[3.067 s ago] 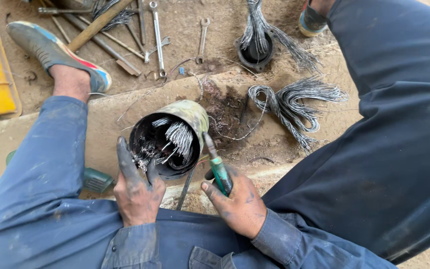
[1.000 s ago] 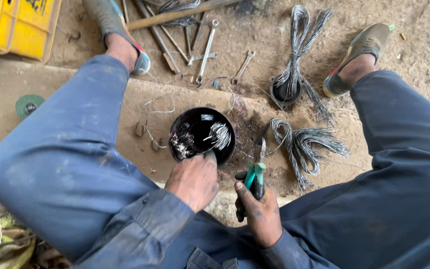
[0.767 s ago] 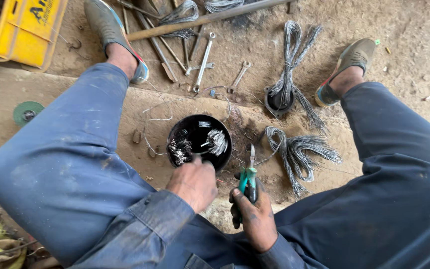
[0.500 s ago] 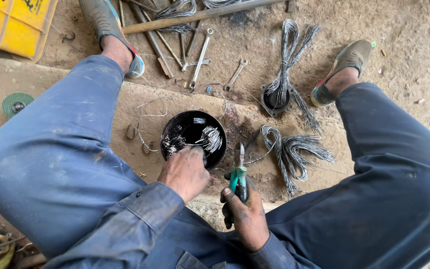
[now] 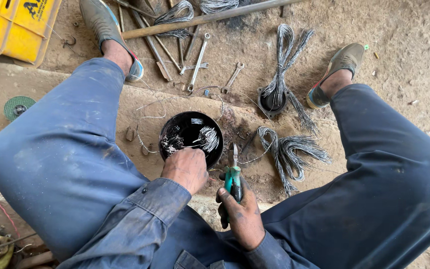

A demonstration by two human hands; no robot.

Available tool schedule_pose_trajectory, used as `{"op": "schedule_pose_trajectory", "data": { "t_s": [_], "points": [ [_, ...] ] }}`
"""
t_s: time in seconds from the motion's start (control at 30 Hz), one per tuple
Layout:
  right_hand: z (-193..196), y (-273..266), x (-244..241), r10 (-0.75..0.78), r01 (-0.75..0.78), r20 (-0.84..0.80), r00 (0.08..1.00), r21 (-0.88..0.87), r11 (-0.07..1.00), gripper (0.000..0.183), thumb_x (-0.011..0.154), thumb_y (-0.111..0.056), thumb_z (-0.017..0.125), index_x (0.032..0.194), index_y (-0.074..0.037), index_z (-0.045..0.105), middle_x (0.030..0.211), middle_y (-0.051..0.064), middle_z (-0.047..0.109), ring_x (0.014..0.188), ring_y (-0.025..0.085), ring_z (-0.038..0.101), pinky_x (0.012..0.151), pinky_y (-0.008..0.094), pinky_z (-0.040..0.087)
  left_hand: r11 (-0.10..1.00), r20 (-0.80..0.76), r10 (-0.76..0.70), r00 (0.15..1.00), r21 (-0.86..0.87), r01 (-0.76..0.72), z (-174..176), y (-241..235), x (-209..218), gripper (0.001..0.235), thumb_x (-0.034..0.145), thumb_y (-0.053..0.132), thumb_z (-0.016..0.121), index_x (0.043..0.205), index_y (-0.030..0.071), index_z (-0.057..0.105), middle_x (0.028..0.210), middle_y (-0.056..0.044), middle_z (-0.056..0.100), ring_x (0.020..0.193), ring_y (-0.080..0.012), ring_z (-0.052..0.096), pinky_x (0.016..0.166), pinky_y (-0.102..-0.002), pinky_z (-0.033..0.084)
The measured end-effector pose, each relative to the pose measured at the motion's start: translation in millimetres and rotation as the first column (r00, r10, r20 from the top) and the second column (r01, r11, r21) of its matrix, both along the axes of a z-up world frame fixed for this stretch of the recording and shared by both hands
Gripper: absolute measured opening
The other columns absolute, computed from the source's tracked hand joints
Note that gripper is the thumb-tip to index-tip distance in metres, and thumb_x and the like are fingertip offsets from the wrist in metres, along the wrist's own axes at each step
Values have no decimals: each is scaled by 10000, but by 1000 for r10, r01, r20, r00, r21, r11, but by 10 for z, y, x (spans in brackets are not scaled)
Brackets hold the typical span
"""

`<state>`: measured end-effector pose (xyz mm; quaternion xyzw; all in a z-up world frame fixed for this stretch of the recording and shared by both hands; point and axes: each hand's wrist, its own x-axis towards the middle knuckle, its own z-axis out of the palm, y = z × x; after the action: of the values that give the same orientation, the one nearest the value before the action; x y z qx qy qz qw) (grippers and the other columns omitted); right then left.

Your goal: The person sits on the ground and uses pliers to cut lengths of wire from a bundle held in a small container. They repeatedly pull wire from the container, cut it, and place the cut pieces on the ground beside them.

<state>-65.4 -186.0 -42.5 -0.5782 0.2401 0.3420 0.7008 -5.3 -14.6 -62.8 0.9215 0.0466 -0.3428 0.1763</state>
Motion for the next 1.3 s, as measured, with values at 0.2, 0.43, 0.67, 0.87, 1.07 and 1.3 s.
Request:
{"op": "schedule_pose_trajectory", "data": {
  "t_s": [0.2, 0.43, 0.67, 0.87, 1.07, 1.3],
  "points": [
    [37, 38, -12, 16, -16, 0, 1000, -38, 999, 373, 951, -113, 596, 1311, -23, 557, 777, 56, 581, 486, 91, 506, 379, 266, 427, 998, 0, 65, 998, 11, -65, 7, 1, -43, 232, 865, 222, 605, 827, 65, 771, 923, -217, 753, 888, -369, 752, 820, -445, 609],
    [44, 11, 7, 42, -40, 28, 999, -58, 997, 372, 953, -110, 597, 1313, -21, 572, 772, 60, 589, 489, 94, 502, 387, 262, 420, 991, -27, 130, 991, 25, -129, -9, 20, -8, 319, 852, 327, 642, 831, 17, 712, 918, -210, 692, 854, -359, 724, 787, -473, 594],
    [98, 49, 42, 58, -58, 26, 998, -13, 998, 385, 951, -115, 595, 1322, -19, 565, 782, 66, 604, 482, 99, 506, 380, 270, 426, 992, 151, 122, 981, -46, -116, 94, 60, -181, 195, 833, 110, 661, 1011, 30, 668, 1040, -145, 694, 859, -347, 743, 773, -441, 606],
    [73, 11, -72, 110, -110, 0, 994, -50, 993, 519, 903, -96, 579, 1408, -92, 458, 863, 71, 679, 569, 124, 587, 455, 289, 500, 947, 294, 321, 900, -125, -297, 126, 49, -289, 143, 880, 118, 649, 1007, 88, 709, 1040, -102, 735, 857, -375, 736, 745, -459, 596],
    [113, -65, -48, 424, -411, 73, 903, -150, 899, 395, 962, -130, 630, 1341, -23, 597, 1014, 113, 717, 794, 129, 631, 680, 308, 550, 928, 284, 370, 885, -152, -339, 169, 72, -235, 161, 898, 128, 639, 1030, 102, 726, 1029, -127, 746, 844, -370, 744, 730, -466, 605],
    [160, -135, 287, 504, -518, -137, 852, -91, 851, 620, 826, -101, 595, 1431, -143, 467, 1059, 70, 744, 824, 167, 722, 681, 318, 581, 999, 403, 39, 914, 6, -45, 44, 137, -368, 308, 893, 38, 589, 1196, 2, 630, 1225, -213, 662, 737, -347, 760, 634, -442, 631]
  ]
}}
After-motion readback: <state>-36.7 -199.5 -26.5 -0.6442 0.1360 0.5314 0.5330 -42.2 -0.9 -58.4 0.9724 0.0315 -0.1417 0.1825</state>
